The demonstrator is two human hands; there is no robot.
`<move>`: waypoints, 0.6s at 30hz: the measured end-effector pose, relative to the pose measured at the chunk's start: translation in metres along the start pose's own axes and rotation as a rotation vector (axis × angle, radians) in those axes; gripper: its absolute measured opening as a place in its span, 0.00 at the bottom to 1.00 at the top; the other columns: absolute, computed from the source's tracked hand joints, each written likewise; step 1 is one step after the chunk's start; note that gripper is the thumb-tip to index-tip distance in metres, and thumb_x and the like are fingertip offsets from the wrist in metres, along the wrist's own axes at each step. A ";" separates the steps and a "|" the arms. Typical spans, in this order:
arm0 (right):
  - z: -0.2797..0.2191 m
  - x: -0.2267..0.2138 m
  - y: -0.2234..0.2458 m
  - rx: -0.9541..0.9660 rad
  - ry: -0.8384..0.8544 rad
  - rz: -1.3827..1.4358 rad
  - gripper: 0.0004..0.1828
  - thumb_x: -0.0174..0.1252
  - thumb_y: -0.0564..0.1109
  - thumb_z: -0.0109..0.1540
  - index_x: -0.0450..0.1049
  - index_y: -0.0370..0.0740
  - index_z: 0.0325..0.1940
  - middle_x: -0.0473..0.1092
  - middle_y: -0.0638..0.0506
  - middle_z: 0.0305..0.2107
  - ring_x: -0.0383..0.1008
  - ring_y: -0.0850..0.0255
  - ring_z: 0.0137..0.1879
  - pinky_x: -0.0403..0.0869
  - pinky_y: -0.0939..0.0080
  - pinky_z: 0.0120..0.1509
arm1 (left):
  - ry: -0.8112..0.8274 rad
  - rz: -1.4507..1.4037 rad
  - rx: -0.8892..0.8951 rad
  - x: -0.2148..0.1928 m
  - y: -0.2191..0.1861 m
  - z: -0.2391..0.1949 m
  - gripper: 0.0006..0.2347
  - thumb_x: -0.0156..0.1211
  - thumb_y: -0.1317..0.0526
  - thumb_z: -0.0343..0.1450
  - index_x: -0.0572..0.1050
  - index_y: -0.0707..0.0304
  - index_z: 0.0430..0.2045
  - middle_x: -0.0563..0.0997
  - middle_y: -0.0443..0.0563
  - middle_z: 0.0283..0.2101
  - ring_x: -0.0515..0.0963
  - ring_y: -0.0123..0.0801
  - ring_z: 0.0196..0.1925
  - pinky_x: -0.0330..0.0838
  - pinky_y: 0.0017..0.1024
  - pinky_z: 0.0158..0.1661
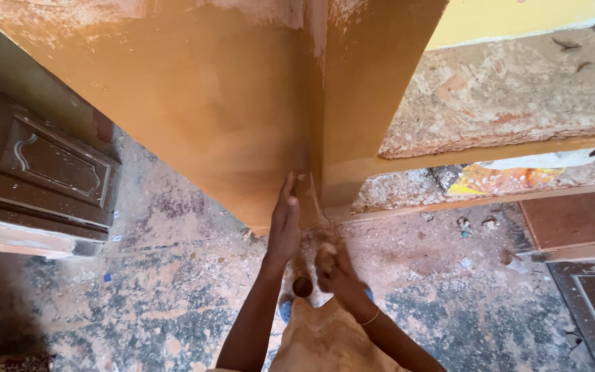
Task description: The person paints a wall corner and adjacent ledge with a brush, applying a light brown coat over a yellow base. The person repeatedly dips the brush into a small container and smooths the paint along the vertical corner and horizontal edge.
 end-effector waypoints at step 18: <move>-0.034 -0.109 0.093 -0.225 -0.622 -0.319 0.23 0.49 0.40 0.67 0.54 0.43 0.66 0.61 0.58 0.25 0.57 0.72 0.22 0.62 0.71 0.19 | 0.025 -0.005 -0.012 0.003 0.008 -0.006 0.26 0.35 0.52 0.82 0.52 0.70 0.73 0.56 0.63 0.77 0.52 0.46 0.80 0.43 0.38 0.74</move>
Point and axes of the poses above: each hand's wrist, its own z-axis towards the middle knuckle, its own x-axis out of the palm, y = z × x, the point moved 8 cm from there along z, towards the middle knuckle
